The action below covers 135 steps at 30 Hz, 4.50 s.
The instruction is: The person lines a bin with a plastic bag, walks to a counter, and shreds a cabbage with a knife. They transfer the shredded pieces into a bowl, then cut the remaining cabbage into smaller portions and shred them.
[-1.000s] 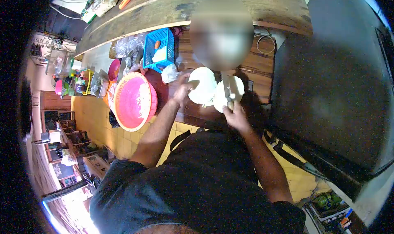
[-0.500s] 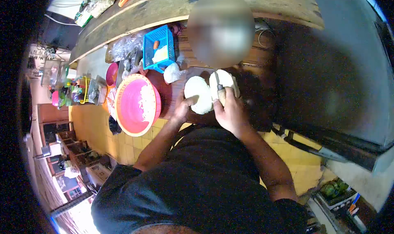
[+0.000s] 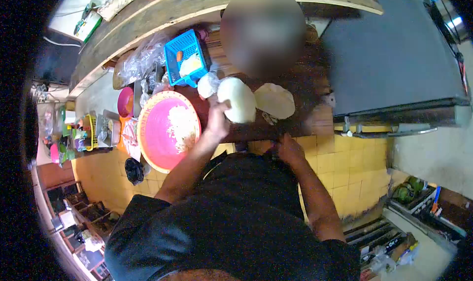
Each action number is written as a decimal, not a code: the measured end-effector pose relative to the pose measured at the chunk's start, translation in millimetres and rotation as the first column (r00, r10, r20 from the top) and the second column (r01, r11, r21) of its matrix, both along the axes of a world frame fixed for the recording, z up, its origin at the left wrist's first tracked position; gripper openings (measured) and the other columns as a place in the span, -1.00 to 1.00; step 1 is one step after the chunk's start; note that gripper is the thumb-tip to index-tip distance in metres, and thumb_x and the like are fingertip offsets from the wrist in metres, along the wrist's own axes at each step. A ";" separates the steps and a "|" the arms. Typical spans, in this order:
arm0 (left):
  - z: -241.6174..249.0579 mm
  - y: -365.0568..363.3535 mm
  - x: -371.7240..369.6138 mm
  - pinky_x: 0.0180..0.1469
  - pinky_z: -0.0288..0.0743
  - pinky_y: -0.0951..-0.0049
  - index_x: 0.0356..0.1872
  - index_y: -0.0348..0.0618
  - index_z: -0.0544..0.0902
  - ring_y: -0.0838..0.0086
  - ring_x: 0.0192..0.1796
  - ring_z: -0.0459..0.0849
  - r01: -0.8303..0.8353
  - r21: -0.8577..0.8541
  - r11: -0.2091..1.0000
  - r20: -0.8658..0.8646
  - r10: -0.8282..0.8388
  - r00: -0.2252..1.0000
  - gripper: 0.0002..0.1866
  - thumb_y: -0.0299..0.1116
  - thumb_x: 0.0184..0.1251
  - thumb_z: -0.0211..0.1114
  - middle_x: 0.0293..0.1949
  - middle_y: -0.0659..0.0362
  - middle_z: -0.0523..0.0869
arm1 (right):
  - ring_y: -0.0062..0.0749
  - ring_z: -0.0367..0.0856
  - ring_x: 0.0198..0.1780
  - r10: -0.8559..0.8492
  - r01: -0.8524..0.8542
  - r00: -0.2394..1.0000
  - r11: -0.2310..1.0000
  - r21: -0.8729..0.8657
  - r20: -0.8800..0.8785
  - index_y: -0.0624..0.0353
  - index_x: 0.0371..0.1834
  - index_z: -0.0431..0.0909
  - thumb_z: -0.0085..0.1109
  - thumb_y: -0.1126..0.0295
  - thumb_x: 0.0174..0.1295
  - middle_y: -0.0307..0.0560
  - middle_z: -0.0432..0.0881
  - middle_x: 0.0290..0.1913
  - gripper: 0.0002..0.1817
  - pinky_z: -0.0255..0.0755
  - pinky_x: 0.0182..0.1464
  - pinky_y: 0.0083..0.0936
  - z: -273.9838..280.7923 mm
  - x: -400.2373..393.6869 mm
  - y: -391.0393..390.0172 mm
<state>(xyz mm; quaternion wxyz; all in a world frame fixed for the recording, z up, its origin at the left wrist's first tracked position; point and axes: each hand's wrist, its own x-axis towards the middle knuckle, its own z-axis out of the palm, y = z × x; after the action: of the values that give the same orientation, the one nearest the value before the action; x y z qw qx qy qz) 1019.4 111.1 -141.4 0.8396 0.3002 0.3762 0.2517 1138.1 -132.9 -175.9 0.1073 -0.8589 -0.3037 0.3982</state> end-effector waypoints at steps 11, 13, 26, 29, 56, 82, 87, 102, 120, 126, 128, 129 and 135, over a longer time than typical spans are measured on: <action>7.7 118.2 80.9 -0.25 0.58 0.07 0.04 -0.18 0.41 0.21 -0.14 0.67 -0.079 0.058 0.995 -0.062 0.083 0.995 -0.58 -0.48 0.08 0.17 -0.10 0.06 0.60 | 0.15 0.59 -0.16 -0.024 0.010 0.997 0.981 0.192 0.073 0.23 -0.14 0.41 0.20 0.29 0.02 0.22 0.60 -0.24 -0.63 0.46 -0.10 -0.06 18.7 20.1 -96.7; 0.7 127.9 102.2 -0.29 0.58 0.03 0.03 -0.26 0.41 0.18 -0.22 0.68 -0.140 0.057 0.988 -0.139 0.147 0.979 -0.58 -0.45 0.11 0.23 -0.12 0.02 0.60 | 0.15 0.60 -0.20 -0.061 0.050 0.997 0.979 0.199 0.049 0.25 -0.18 0.42 0.21 0.29 0.00 0.22 0.61 -0.29 -0.64 0.46 -0.14 -0.07 22.9 37.3 -98.5; -44.8 74.9 100.6 0.21 0.34 0.15 0.17 -0.37 0.41 -0.04 0.14 0.50 0.325 0.930 0.173 -0.366 0.515 0.775 -0.50 -0.43 0.18 0.17 0.04 -0.22 0.56 | -0.17 0.62 -0.21 -0.331 0.414 0.910 0.767 0.489 -0.252 0.28 -0.02 0.46 0.27 0.17 0.16 0.02 0.61 -0.15 -0.54 0.55 -0.18 -0.33 -52.2 118.7 -25.4; -80.9 35.8 87.6 0.15 0.40 0.24 0.07 -0.31 0.53 0.10 0.07 0.56 0.596 0.653 0.467 -0.637 -0.089 0.766 -0.52 -0.16 0.24 0.25 0.02 -0.11 0.61 | -0.37 0.58 -0.20 -0.321 0.624 0.710 0.700 0.349 -0.627 0.23 0.02 0.45 0.22 0.24 0.22 -0.14 0.57 -0.18 -0.61 0.54 -0.21 -0.40 -105.8 123.1 17.0; -69.4 -18.6 37.5 0.26 0.33 0.21 0.23 -0.07 0.36 0.01 0.23 0.43 0.651 0.687 0.322 -0.679 -0.035 0.733 -0.20 -0.19 -0.10 0.55 0.15 -0.13 0.46 | 0.23 0.53 -0.12 0.244 -0.278 0.960 0.894 0.350 0.140 0.24 -0.17 0.46 0.00 0.12 0.31 0.31 0.47 -0.11 -0.65 0.43 -0.10 -0.01 50.4 55.2 51.0; -95.4 40.5 110.4 0.15 0.38 0.51 0.15 -0.17 0.51 0.41 0.06 0.54 0.657 0.544 0.523 -0.611 -0.290 0.737 -0.65 -0.31 0.38 0.14 0.01 0.09 0.61 | 0.04 0.56 -0.02 -0.130 -0.095 0.913 0.855 0.509 0.388 0.21 0.06 0.47 0.16 0.33 0.16 0.19 0.57 -0.07 -0.61 0.42 0.04 -0.18 -12.0 123.5 56.5; -40.1 32.1 113.5 -0.19 0.45 0.47 -0.39 -0.22 0.49 0.53 -0.36 0.51 0.773 0.403 0.489 -0.778 -0.263 0.571 -0.90 -0.48 0.31 0.21 -0.46 0.20 0.60 | -0.11 0.60 -0.11 -0.034 -0.103 0.980 0.750 0.653 0.194 0.18 -0.06 0.54 0.17 0.37 0.18 0.08 0.61 -0.14 -0.73 0.47 -0.03 -0.32 -38.8 150.7 86.7; -75.8 -56.9 -36.7 -0.10 0.45 0.41 -0.18 -0.22 0.53 0.46 -0.19 0.54 0.709 0.144 0.690 -0.801 -0.339 0.493 -0.72 -0.16 0.43 0.15 -0.27 0.16 0.60 | -0.05 0.59 -0.10 0.463 -0.435 0.877 0.657 0.616 0.125 0.17 -0.10 0.59 0.16 0.32 0.18 0.07 0.63 -0.18 -0.74 0.43 0.03 -0.24 -7.2 144.0 178.8; -1.7 -44.6 67.0 0.29 0.34 0.14 0.46 -0.16 -0.06 -0.04 0.33 0.33 0.880 0.249 0.403 -0.947 -0.089 0.309 0.05 -0.06 0.06 0.42 0.40 -0.12 0.19 | -0.32 0.51 -0.24 0.401 -0.150 0.900 0.653 0.742 -0.171 0.25 -0.26 0.46 0.05 0.41 0.25 -0.05 0.54 -0.32 -0.88 0.42 -0.09 -0.34 -77.2 213.3 161.8; -7.0 -39.3 67.7 0.18 0.45 0.10 0.49 0.15 -0.08 -0.07 0.19 0.50 0.902 0.351 0.251 -0.935 0.040 0.353 0.06 -0.04 0.03 0.44 0.36 -0.11 0.23 | -0.42 0.47 -0.17 0.112 0.142 0.928 0.777 0.613 -0.356 0.21 -0.13 0.44 0.05 0.35 0.28 -0.13 0.51 -0.26 -0.81 0.41 -0.06 -0.37 -47.4 208.9 63.0; -4.1 -37.2 72.5 0.18 0.45 0.10 0.49 0.21 -0.08 -0.06 0.21 0.48 0.922 0.345 0.174 -0.939 0.062 0.339 0.06 -0.03 0.02 0.45 0.37 -0.10 0.23 | -0.40 0.50 -0.11 0.184 0.109 0.893 0.797 0.594 -0.411 0.20 -0.09 0.44 0.09 0.25 0.27 -0.08 0.53 -0.20 -0.72 0.40 -0.01 -0.40 -25.3 186.3 46.0; -4.7 -36.0 74.0 0.19 0.44 0.10 0.49 0.25 -0.06 -0.05 0.23 0.46 0.931 0.301 0.206 -0.953 0.044 0.298 0.07 -0.02 0.00 0.46 0.36 -0.10 0.25 | -0.38 0.52 -0.06 0.273 0.053 0.844 0.815 0.578 -0.461 0.19 -0.05 0.45 0.13 0.15 0.27 -0.02 0.55 -0.14 -0.64 0.39 0.04 -0.44 -19.5 173.6 41.0; -23.9 -29.1 71.3 0.26 0.39 0.11 0.47 0.12 0.01 -0.01 0.30 0.39 0.927 0.322 0.194 -0.947 0.062 0.316 0.09 0.01 -0.07 0.50 0.36 -0.09 0.26 | 0.16 0.56 -0.05 0.439 -0.502 0.850 0.843 0.194 0.292 0.26 0.02 0.42 0.31 0.01 0.07 0.24 0.56 -0.07 -0.39 0.47 0.01 -0.16 -4.0 105.7 52.7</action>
<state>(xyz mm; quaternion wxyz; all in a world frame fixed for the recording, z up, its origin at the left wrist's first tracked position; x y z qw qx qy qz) 1090.7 82.1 -165.2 0.2706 0.8784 0.3853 -0.0815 1243.8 -80.2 -179.9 0.0816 -0.7764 -0.5667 0.2635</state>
